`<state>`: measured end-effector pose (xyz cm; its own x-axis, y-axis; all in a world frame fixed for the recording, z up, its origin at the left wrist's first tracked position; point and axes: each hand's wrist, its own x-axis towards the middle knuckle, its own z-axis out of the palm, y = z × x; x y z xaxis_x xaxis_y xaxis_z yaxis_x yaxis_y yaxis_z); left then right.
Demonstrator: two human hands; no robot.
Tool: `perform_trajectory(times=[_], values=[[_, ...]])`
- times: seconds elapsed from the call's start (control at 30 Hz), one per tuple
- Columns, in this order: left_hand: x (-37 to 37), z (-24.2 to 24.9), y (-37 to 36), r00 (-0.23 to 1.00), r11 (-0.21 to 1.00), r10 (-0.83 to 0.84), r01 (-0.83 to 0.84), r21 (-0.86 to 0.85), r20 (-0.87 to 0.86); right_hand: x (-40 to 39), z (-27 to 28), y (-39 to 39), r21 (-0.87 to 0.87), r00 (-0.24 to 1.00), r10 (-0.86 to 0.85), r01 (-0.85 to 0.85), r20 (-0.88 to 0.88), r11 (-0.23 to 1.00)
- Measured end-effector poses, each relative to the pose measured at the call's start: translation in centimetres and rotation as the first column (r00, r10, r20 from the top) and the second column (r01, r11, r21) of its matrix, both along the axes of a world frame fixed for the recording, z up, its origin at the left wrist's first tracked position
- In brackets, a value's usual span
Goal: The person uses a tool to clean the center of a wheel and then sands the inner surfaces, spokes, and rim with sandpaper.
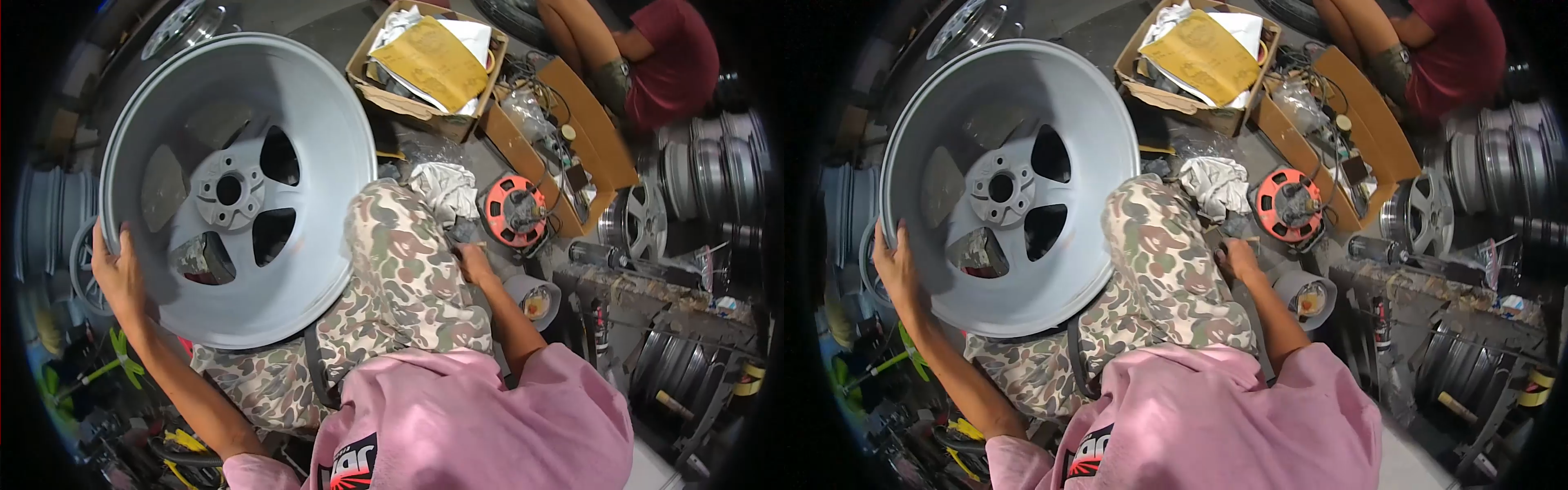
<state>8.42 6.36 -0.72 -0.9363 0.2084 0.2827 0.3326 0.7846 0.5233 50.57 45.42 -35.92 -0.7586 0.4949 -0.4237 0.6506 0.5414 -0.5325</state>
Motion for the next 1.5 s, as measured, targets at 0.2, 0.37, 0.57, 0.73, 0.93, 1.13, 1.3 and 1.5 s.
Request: perform_trajectory(times=[0.2,0.37,0.57,0.73,0.93,1.13,1.3,1.5], values=[[-3.0,-0.2,-1.0,0.993,0.992,-0.122,0.122,0.034,-0.004,-2.3,0.1,6.0,-0.25,0.841,-0.466,0.406,-0.273,0.879],[-2.4,0.9,0.6,0.999,0.999,-0.035,0.035,-0.026,0.021,-4.4,3.1,8.8,-0.007,0.815,-0.331,0.373,-0.476,0.928],[-2.9,1.3,0.4,0.999,0.999,-0.044,0.044,-0.003,0.02,-2.5,0.7,2.8,0.068,0.935,-0.093,0.123,-0.341,0.99],[-2.7,1.8,1.2,0.995,0.994,-0.075,0.07,-0.083,-0.063,3.2,-3.0,-3.2,-0.074,0.993,-0.063,0.056,-0.096,0.996],[-4.1,1.8,-0.4,0.997,0.998,-0.02,0.023,-0.054,0.07,7.5,-6.3,-3.3,0.161,0.853,-0.433,0.49,-0.291,0.857],[-4.8,1.9,-0.9,0.998,0.998,-0.043,0.046,-0.048,0.053,5.6,-4.6,0.7,0.171,0.704,-0.709,0.703,-0.032,0.69],[-4.3,2.0,-0.4,0.998,0.994,0.01,-0.004,-0.107,0.057,4.1,-2.9,-0.5,0.302,0.796,-0.582,0.603,-0.168,0.738],[-4.8,1.8,-1.3,0.998,0.996,-0.057,0.058,-0.067,0.023,1.3,-4.4,-0.3,0.299,0.922,-0.307,0.37,-0.238,0.88]])
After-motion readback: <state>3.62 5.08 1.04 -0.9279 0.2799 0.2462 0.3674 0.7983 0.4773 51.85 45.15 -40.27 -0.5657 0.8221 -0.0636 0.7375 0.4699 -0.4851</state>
